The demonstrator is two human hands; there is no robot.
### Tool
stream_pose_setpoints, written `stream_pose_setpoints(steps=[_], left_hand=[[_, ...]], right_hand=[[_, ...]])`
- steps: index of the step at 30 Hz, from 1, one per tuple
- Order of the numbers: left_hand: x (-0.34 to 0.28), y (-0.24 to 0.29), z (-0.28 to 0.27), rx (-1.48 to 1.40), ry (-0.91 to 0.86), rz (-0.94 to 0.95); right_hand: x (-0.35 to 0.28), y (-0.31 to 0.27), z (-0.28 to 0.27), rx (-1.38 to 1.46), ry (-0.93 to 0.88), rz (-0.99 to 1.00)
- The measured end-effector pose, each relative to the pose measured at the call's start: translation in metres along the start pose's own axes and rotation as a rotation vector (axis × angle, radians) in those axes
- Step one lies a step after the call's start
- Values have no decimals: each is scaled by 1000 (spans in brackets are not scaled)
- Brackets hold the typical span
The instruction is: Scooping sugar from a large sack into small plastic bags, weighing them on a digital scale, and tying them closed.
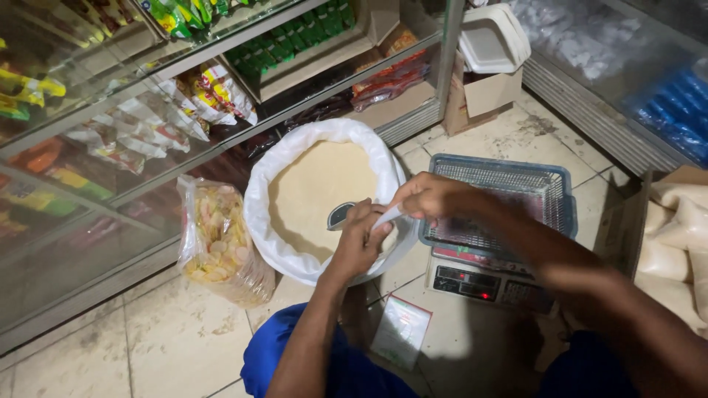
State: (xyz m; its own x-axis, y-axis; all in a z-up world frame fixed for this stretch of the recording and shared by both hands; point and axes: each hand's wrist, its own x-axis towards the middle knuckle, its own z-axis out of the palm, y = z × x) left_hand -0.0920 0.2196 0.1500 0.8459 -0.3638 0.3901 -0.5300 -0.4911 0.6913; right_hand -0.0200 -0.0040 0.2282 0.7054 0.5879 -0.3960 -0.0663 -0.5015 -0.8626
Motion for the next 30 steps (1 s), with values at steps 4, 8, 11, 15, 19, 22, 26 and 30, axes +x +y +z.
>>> stream_pose_setpoints(steps=[4,8,11,15,19,22,26,30], left_hand=[[-4,-2,-5,-52,20,19],[1,9,-9,-47,11,38],[1,-13,1,-224,86,-7],[8,11,-20,-345,178,-103],[16,50,-46,-671,178,-110],[21,66,-61,-870,121,-85],[23,75,-55,-1081,119,-120],[28,62,-49,-1058,318,-183]], right_hand=[[6,1,2,92,33,-17],[15,4,-3,25,92,-22],[9,5,-2,269,159,-219],[-2,29,32,569,200,3],[-4,74,102,965,80,197],[4,104,144,1356,-110,98],[-22,24,150,1665,341,130],[7,100,149,1413,519,86]])
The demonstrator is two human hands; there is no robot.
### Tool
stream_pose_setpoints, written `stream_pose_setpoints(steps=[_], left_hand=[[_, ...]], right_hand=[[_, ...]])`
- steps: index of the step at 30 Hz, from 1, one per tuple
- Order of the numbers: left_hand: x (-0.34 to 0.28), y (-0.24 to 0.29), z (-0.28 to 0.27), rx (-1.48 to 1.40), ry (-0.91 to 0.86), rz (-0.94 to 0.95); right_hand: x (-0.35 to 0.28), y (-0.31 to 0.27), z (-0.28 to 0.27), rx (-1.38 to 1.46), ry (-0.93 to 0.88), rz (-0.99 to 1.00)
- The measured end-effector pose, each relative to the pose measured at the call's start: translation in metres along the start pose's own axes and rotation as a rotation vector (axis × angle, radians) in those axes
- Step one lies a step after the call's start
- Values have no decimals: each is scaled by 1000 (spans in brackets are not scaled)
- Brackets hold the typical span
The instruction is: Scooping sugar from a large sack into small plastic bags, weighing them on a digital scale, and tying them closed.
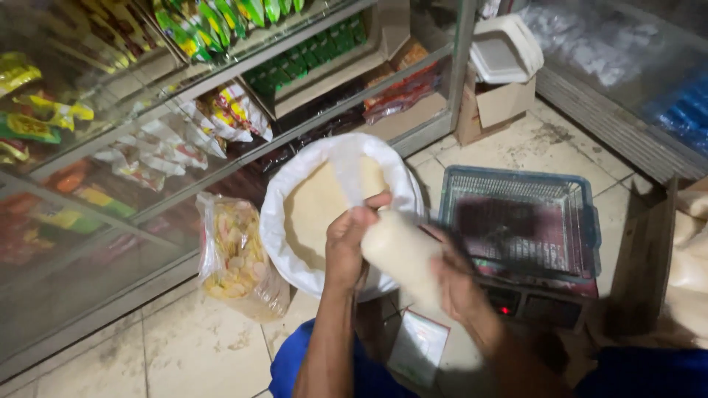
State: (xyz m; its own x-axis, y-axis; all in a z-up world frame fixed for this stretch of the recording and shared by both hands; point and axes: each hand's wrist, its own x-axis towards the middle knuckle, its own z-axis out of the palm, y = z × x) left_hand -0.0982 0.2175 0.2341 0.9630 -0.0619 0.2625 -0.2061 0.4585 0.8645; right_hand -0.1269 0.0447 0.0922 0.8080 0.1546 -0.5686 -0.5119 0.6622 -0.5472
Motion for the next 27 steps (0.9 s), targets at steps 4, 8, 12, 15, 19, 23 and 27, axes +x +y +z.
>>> stream_pose_setpoints(steps=[4,8,12,15,19,23,27], left_hand=[[-11,-10,-4,-112,463,-120],[-11,-2,5,-114,317,105],[-14,-14,2,-160,187,138],[-15,-12,-1,-162,162,43],[-13,-42,-26,25,229,-39],[-19,-54,-20,511,94,43],[-26,-82,-31,778,19,91]], right_hand=[[-62,-22,35,-675,-182,-1007],[-21,-15,4,116,-550,-66],[-12,4,-5,331,-720,413],[-13,1,-18,276,-354,125],[-23,-46,-14,-981,-118,-787],[-67,-122,68,-1652,-283,-1792],[-68,-132,124,-2124,-408,-1983]])
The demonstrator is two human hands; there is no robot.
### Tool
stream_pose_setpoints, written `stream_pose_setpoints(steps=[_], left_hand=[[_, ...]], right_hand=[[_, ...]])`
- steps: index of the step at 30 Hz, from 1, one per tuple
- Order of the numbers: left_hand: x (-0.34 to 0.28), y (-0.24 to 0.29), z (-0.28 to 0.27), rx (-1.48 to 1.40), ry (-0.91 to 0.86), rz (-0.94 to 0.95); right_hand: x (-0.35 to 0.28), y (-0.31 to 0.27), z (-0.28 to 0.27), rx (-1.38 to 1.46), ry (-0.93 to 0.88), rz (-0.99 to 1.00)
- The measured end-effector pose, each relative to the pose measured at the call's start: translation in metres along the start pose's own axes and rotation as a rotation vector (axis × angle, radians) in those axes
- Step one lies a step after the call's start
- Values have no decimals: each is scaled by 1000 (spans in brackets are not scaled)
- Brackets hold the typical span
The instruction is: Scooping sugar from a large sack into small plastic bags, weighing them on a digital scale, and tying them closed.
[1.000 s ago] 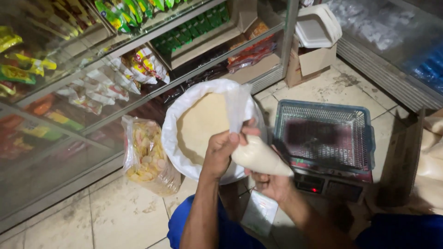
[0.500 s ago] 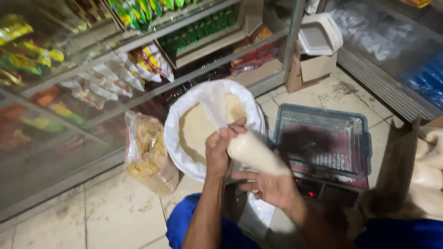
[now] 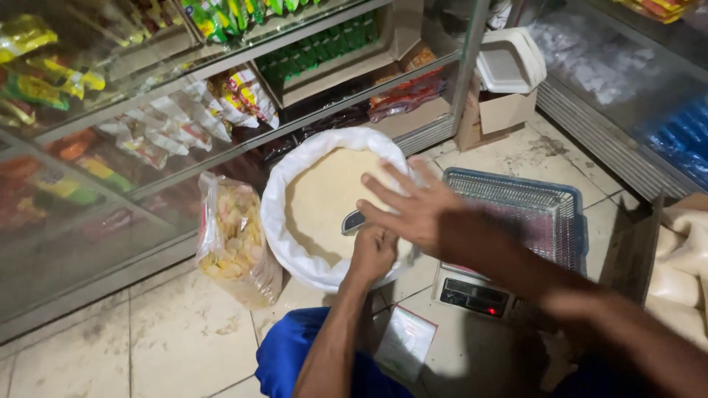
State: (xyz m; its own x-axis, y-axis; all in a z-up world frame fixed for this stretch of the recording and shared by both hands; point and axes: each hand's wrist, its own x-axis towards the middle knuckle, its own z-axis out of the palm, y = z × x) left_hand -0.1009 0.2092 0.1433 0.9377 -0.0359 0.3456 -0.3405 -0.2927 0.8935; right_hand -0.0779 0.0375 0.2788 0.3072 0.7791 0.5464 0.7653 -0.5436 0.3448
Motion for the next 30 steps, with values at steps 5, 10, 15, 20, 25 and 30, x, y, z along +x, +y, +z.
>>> stream_pose_setpoints(steps=[5,10,15,20,25,30], left_hand=[[0,11,3,151,-97,119],[6,7,7,345,-110,296],[9,6,13,393,-97,418],[9,-13,19,426,-121,391],[14,16,6,444,-141,411],[16,32,-4,397,-231,448]], right_hand=[[-52,22,133,110,-339,-123],[-51,23,71,468,-424,198],[-43,31,38,525,-483,255],[-36,29,37,3,-81,-324],[-95,45,107,479,-3,-62],[-77,50,65,1344,-740,722]])
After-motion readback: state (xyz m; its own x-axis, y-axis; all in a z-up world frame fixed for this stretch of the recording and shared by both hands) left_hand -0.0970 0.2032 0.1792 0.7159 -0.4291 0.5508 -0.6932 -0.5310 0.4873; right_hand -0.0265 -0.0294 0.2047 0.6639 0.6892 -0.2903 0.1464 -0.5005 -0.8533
